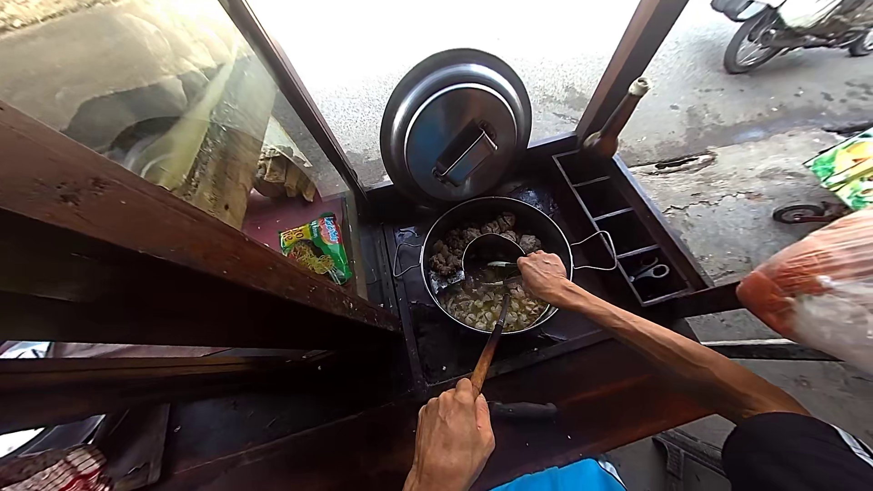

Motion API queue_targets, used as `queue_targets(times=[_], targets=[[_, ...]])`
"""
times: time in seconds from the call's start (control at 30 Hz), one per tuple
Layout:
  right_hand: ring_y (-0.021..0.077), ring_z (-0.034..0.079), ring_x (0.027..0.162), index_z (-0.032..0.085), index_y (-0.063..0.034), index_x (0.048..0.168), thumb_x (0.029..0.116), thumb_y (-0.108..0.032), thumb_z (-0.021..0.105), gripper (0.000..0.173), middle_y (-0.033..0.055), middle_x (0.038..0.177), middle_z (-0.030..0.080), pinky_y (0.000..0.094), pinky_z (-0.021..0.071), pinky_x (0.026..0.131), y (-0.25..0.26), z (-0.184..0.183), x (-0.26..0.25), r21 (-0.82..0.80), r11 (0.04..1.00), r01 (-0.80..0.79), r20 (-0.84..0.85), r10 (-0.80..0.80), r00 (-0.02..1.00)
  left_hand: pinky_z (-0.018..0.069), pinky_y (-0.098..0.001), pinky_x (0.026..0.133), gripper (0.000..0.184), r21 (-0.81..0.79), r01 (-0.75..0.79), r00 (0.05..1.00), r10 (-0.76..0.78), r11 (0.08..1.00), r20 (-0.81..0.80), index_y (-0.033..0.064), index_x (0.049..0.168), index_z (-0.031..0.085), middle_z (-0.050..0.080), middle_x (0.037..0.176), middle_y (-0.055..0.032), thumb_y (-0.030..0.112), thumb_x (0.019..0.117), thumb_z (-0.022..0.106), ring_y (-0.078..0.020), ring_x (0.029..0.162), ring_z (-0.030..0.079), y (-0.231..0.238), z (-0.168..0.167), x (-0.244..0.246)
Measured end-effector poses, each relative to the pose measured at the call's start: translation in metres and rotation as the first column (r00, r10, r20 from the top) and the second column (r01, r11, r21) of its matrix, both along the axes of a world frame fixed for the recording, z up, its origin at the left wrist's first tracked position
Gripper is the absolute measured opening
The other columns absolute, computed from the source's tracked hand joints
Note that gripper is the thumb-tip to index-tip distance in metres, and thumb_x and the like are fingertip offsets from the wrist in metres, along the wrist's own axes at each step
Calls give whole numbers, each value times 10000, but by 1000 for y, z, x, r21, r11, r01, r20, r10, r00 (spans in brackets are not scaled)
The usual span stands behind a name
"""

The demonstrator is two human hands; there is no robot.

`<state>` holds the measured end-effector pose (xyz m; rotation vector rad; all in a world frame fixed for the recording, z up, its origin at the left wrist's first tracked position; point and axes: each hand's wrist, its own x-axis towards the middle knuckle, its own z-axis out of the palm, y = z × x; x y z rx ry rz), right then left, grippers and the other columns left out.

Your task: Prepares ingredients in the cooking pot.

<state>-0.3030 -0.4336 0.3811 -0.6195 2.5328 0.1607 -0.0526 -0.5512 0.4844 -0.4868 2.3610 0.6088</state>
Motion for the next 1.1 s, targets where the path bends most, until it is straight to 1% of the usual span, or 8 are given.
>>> queue_targets(times=[0.17, 0.3, 0.47, 0.63, 0.73, 0.93, 1.03, 1.1], targets=[[384, 651, 1124, 702, -30, 1111, 932, -177, 669, 234, 201, 1115, 700, 561, 505, 847, 35, 37, -1, -3, 994, 106, -59, -106, 993, 530, -483, 755, 293, -21, -18, 996, 16, 1000, -87, 24, 1027, 685, 690, 842, -154, 244, 1039, 492, -324, 861, 703, -8, 0, 6], [400, 653, 1116, 707, -29, 1110, 948, -147, 637, 212, 211, 1111, 701, 567, 499, 847, 57, 53, 3, 39, 986, 162, -69, -159, 985, 522, -494, 712, 279, -37, -19, 993, 15, 999, -120, 22, 1004, 690, 679, 796, -145, 233, 1028, 508, -324, 807, 697, -14, 7, 7], [408, 625, 1182, 687, -4, 1159, 957, -91, 592, 239, 226, 1187, 679, 564, 499, 897, 62, 42, 13, 117, 986, 122, -18, -121, 993, 516, -487, 689, 279, -53, -20, 989, 12, 998, -144, 31, 986, 699, 664, 760, -136, 238, 1025, 515, -315, 770, 687, -22, 11, 8], [426, 619, 1188, 671, 32, 1153, 940, -47, 575, 246, 252, 1193, 670, 575, 495, 907, 59, 8, 12, 82, 994, 75, 5, -75, 997, 510, -479, 674, 276, -60, -29, 987, 19, 998, -160, 36, 956, 689, 652, 745, -126, 243, 1024, 520, -306, 752, 679, -22, 12, 9], [423, 630, 1169, 670, 27, 1145, 941, -78, 595, 241, 250, 1174, 676, 577, 492, 907, 55, -2, 8, 83, 994, 69, 34, -72, 997, 519, -485, 688, 279, -47, -47, 985, 38, 998, -166, 29, 974, 697, 664, 760, -136, 240, 1022, 520, -313, 765, 686, -20, 10, 10], [418, 640, 1150, 693, -48, 1208, 920, -269, 693, 364, 226, 1184, 687, 600, 489, 910, 64, 15, 1, 114, 993, 32, 130, -47, 990, 522, -485, 682, 271, -63, -68, 981, 55, 996, -187, 27, 974, 699, 669, 760, -137, 228, 1020, 523, -315, 759, 690, -19, 5, 14], [405, 646, 1137, 700, -71, 1220, 924, -260, 687, 352, 212, 1170, 694, 587, 495, 891, 65, 29, 0, 112, 990, 80, 100, -92, 991, 516, -488, 659, 257, -72, -67, 973, 50, 995, -224, 31, 958, 699, 662, 738, -129, 223, 1010, 535, -310, 728, 684, -19, 3, 15], [401, 649, 1134, 693, -49, 1198, 942, -230, 666, 315, 214, 1161, 693, 581, 495, 887, 65, 33, 0, 104, 989, 102, 68, -110, 992, 515, -488, 656, 258, -82, -66, 972, 45, 994, -231, 36, 959, 700, 663, 738, -125, 227, 1011, 535, -309, 729, 684, -19, 2, 15]])
